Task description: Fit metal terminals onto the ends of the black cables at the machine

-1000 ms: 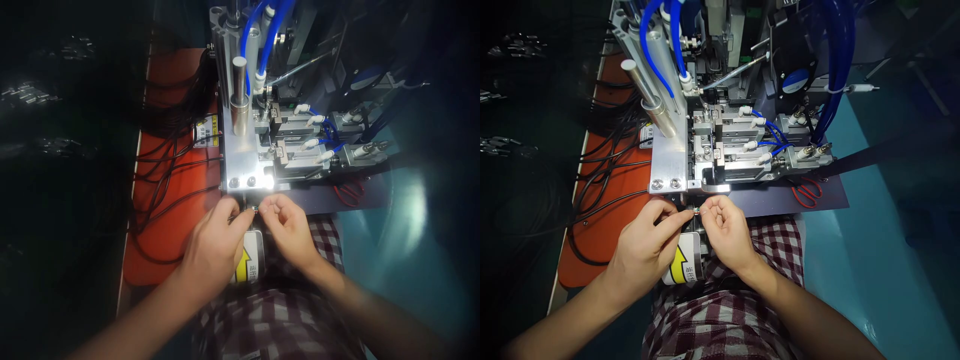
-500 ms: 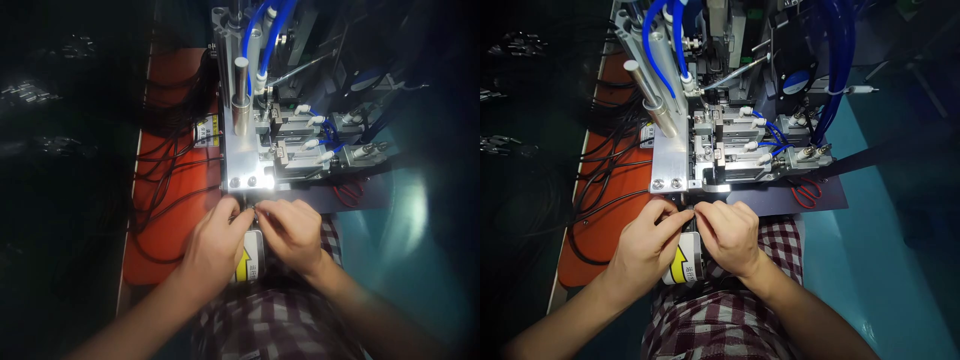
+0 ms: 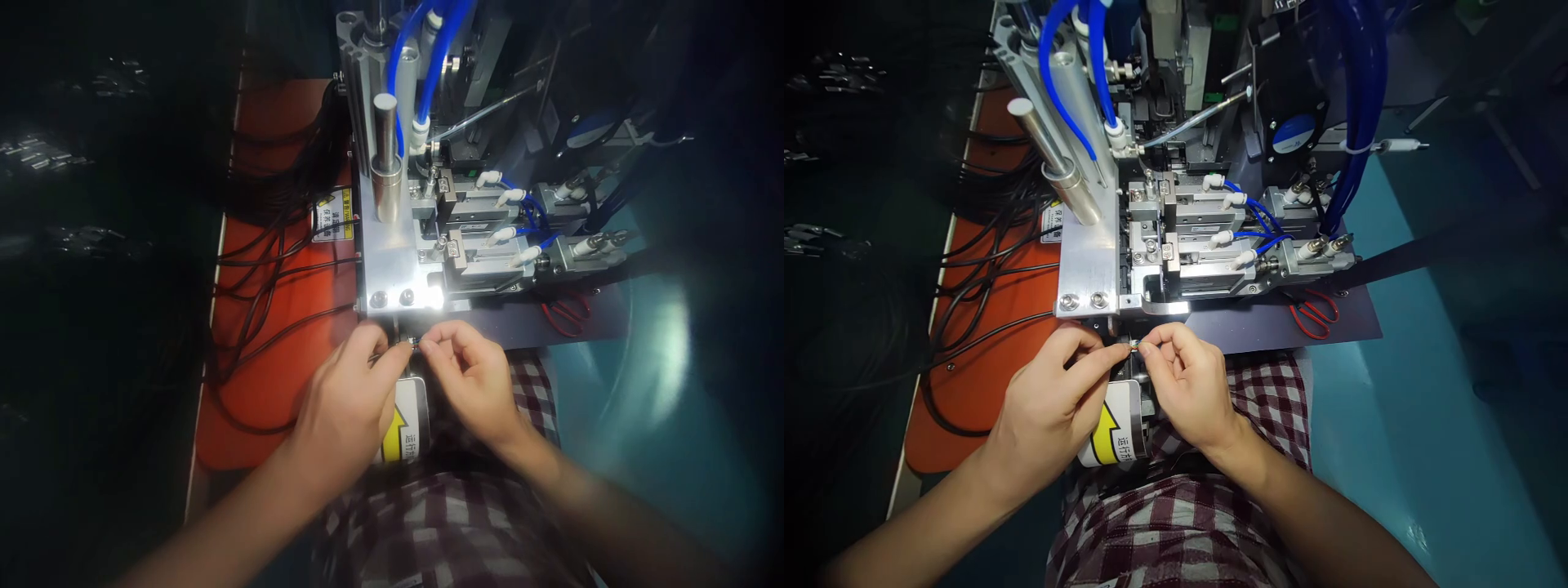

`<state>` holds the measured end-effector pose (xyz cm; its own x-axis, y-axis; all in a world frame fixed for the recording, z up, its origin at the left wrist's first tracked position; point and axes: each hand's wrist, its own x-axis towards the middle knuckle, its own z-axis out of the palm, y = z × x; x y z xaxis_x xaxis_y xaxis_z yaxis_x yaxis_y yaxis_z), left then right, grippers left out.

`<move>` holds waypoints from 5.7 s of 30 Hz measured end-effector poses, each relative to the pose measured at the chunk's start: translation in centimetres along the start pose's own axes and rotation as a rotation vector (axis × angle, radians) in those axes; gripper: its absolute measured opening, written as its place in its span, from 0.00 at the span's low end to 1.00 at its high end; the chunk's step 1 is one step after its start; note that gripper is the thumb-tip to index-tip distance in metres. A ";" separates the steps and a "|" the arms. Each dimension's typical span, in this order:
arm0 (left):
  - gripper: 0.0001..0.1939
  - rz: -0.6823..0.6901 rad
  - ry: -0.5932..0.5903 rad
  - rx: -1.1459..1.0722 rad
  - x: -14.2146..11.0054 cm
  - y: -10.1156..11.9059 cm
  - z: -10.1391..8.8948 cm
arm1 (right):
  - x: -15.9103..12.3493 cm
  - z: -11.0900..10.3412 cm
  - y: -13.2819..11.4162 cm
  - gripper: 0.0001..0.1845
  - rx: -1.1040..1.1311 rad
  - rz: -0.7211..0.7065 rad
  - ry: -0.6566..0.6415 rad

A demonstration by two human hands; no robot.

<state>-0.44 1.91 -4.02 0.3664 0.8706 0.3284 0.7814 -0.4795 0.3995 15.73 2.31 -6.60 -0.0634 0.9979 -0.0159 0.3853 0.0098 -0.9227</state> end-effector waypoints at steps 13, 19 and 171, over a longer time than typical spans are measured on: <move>0.13 0.028 0.032 0.008 0.0 0.0 0.1 | 0.2 0.1 -0.5 0.08 0.084 0.123 -0.046; 0.13 0.027 0.029 0.010 0.1 0.0 0.0 | 0.6 -0.5 -1.2 0.08 0.149 0.277 -0.103; 0.19 0.019 -0.294 0.303 -1.3 1.0 -2.8 | 0.7 2.1 0.9 0.18 0.473 0.047 -0.062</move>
<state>-1.49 0.00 -1.67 0.4765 0.8773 0.0577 0.8702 -0.4799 0.1111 14.08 2.86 -8.27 -0.1167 0.9906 -0.0719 -0.0716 -0.0806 -0.9942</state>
